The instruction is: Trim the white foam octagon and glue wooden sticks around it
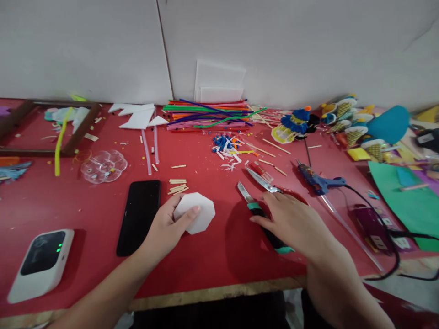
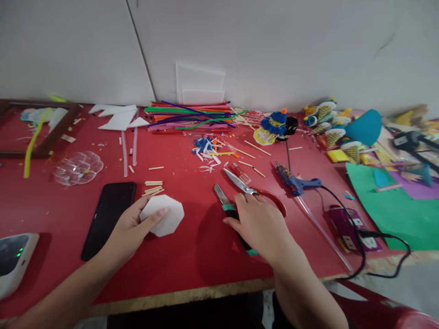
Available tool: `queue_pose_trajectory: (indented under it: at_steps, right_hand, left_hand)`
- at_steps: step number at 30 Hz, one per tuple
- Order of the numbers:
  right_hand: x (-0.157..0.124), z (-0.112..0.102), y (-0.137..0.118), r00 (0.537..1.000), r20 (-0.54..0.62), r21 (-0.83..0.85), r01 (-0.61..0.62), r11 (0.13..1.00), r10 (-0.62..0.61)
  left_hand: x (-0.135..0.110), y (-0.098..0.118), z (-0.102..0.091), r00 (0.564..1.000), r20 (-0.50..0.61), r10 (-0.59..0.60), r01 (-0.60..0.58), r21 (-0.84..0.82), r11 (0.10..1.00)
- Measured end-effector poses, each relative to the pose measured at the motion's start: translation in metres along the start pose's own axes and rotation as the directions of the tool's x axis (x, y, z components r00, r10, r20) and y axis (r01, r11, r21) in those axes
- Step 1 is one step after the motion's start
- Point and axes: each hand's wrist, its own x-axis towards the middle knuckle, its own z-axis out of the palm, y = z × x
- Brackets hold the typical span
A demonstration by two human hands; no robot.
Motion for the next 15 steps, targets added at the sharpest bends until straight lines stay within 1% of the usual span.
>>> queue_pose_trajectory:
  at_steps: [2, 3, 4, 5, 6, 7, 8, 9, 11, 12, 13, 14, 15]
  right_hand:
    - [0.003, 0.003, -0.001, 0.994, 0.017, 0.097, 0.107, 0.990, -0.109]
    - [0.006, 0.004, -0.004, 0.987, 0.003, 0.181, 0.159, 0.971, -0.162]
    - [0.010, 0.004, -0.006, 0.982, -0.025, 0.279, 0.188, 0.942, -0.189]
    - [0.014, 0.004, -0.010, 0.981, -0.063, 0.385, 0.192, 0.903, -0.182]
    - [0.017, 0.003, -0.013, 0.985, -0.093, 0.496, 0.173, 0.851, -0.145]
    - [0.020, 0.003, -0.016, 0.991, -0.101, 0.613, 0.134, 0.779, -0.091]
    - [0.022, 0.002, -0.020, 0.996, -0.077, 0.730, 0.079, 0.679, -0.034]
    - [0.024, 0.003, -0.023, 1.000, -0.021, 0.833, 0.014, 0.553, 0.007]
    - [0.027, 0.005, -0.027, 0.993, 0.120, 0.959, -0.120, 0.256, 0.014]
    - [0.027, 0.007, -0.029, 0.985, 0.175, 0.979, -0.174, 0.109, 0.002]
    - [0.028, 0.009, -0.030, 0.978, 0.207, 0.978, -0.207, -0.016, -0.006]
    - [0.029, 0.010, -0.030, 0.976, 0.218, 0.970, -0.219, -0.111, -0.014]
    - [0.029, 0.011, -0.031, 0.976, 0.215, 0.960, -0.216, -0.181, -0.022]
  left_hand:
    - [0.000, -0.001, 0.001, 1.000, -0.004, -0.015, 0.015, -0.020, 1.000]
    - [-0.001, -0.001, 0.002, 1.000, -0.007, -0.025, 0.025, -0.030, 0.999]
    - [-0.002, 0.000, 0.003, 0.999, -0.012, -0.039, 0.038, -0.045, 0.998]
    - [-0.003, 0.000, 0.003, 0.998, -0.015, -0.058, 0.057, -0.066, 0.996]
    - [-0.004, 0.002, 0.004, 0.997, -0.018, -0.079, 0.077, -0.095, 0.993]
    - [-0.004, 0.004, 0.005, 0.995, -0.022, -0.099, 0.095, -0.126, 0.987]
    - [-0.005, 0.006, 0.006, 0.993, -0.029, -0.116, 0.111, -0.155, 0.982]
    - [-0.004, 0.009, 0.006, 0.990, -0.040, -0.132, 0.122, -0.181, 0.976]
    - [-0.003, 0.016, 0.009, 0.985, -0.072, -0.154, 0.135, -0.221, 0.966]
    - [-0.002, 0.020, 0.012, 0.983, -0.077, -0.169, 0.145, -0.244, 0.959]
    - [-0.001, 0.023, 0.014, 0.981, -0.069, -0.184, 0.160, -0.266, 0.951]
    - [0.001, 0.026, 0.018, 0.980, -0.058, -0.191, 0.166, -0.292, 0.942]
    - [0.003, 0.029, 0.021, 0.982, -0.042, -0.186, 0.163, -0.317, 0.934]
